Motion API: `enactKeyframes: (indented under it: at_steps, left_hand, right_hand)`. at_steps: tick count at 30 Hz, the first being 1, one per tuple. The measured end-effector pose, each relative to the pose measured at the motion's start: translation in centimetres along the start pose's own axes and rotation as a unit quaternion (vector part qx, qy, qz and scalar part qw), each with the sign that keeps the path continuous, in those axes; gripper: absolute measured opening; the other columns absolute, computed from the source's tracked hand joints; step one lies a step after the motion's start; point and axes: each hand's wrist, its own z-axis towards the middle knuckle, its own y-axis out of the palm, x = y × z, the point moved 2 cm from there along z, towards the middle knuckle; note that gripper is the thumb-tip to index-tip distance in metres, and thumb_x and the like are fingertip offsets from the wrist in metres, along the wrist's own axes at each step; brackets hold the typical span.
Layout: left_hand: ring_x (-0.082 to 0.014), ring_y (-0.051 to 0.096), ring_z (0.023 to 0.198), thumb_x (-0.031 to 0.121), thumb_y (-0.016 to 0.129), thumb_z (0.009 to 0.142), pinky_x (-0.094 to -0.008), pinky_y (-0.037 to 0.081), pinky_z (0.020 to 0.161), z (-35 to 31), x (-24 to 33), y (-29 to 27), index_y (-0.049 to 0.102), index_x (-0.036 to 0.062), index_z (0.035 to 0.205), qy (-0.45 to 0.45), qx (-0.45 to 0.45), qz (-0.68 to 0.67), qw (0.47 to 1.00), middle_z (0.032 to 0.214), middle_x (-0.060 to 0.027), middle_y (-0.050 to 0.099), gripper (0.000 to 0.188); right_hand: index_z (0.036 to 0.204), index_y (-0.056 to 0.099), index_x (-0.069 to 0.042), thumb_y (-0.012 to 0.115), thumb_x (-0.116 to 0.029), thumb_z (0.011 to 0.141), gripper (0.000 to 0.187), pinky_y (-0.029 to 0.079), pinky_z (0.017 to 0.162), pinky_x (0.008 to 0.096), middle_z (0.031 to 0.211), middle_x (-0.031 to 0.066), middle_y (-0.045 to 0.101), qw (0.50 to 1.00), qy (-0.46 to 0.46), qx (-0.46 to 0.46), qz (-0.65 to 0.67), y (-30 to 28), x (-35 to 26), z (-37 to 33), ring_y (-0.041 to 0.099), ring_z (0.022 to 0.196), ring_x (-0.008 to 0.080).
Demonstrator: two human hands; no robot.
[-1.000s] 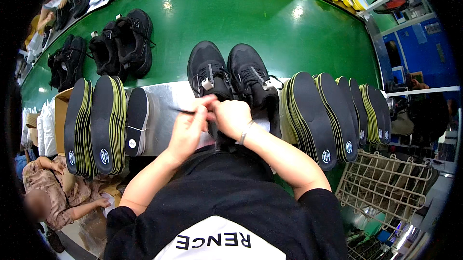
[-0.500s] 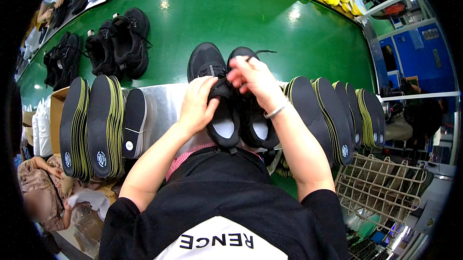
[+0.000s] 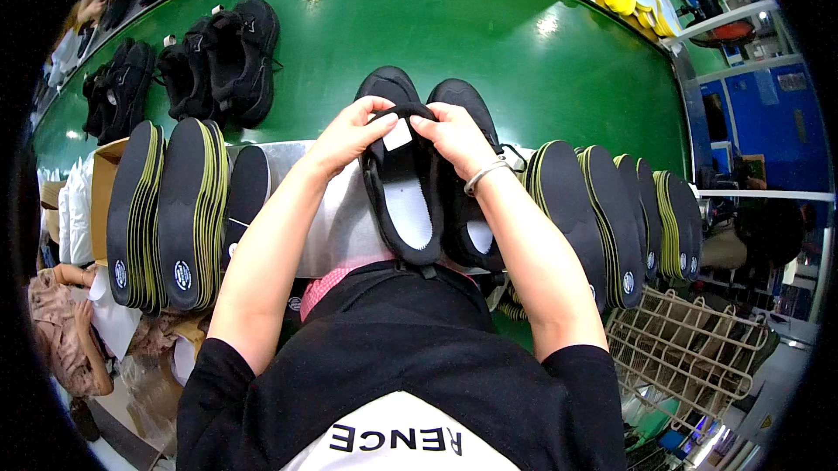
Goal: The person assembles footwear by picking up black shoe uppers from a conveyor belt, retrieving matching insoles from nearby bags, and inserting the insoles into the shoes by hand.
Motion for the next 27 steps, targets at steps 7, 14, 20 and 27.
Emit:
enactKeyframes:
  at_steps: [7, 14, 20, 27]
  left_hand:
    - [-0.0068, 0.050, 0.081, 0.019, 0.057, 0.080, -0.0200, 0.041, 0.073, 0.1, 0.0, 0.2, 0.049, 0.0005, 0.102, 0.006, -0.012, -0.020, 1.000, 0.090, -0.0022, 0.055, 0.029]
    - [-0.0072, 0.050, 0.082, 0.019, 0.056, 0.081, -0.0207, 0.041, 0.073, 0.1, -0.1, 0.3, 0.049, 0.0005, 0.101, 0.010, -0.011, -0.027, 1.000, 0.090, -0.0015, 0.055, 0.029]
    - [-0.0210, 0.055, 0.072, 0.024, 0.058, 0.075, -0.0309, 0.043, 0.067, -2.1, 3.2, 1.3, 0.049, -0.0010, 0.098, 0.001, 0.107, 0.210, 0.972, 0.078, -0.0112, 0.057, 0.035]
    - [-0.0275, 0.051, 0.089, 0.007, 0.064, 0.067, -0.0349, 0.040, 0.079, -7.0, 6.8, 7.5, 0.053, 0.0030, 0.094, 0.403, 0.148, 0.310, 0.848, 0.094, -0.0119, 0.054, 0.030]
  right_hand:
    - [0.088, 0.058, -0.001, 0.055, -0.015, 0.080, 0.016, 0.039, 0.063, 0.0215, 0.074, -0.0003, 0.055, 1.000, 0.020, -0.006, 0.012, -0.2, 0.1, 0.1, 0.048, 0.067, 0.0075]
    - [0.089, 0.058, -0.001, 0.055, -0.016, 0.080, 0.017, 0.038, 0.062, 0.0211, 0.075, -0.0005, 0.055, 1.000, 0.014, -0.004, 0.022, -0.1, 0.2, 0.1, 0.047, 0.066, 0.0074]
    - [0.119, 0.036, -0.002, 0.056, -0.020, 0.080, 0.047, 0.042, 0.070, 0.0230, 0.098, 0.0081, 0.055, 0.991, -0.028, -0.017, 0.133, -2.3, -1.1, -2.2, 0.054, 0.077, 0.0125]
    - [0.116, 0.043, -0.004, 0.053, -0.004, 0.076, 0.041, 0.039, 0.084, 0.0267, 0.110, 0.0079, 0.051, 0.982, -0.139, 0.117, -0.057, -10.1, 0.7, -10.4, 0.049, 0.100, 0.0154]
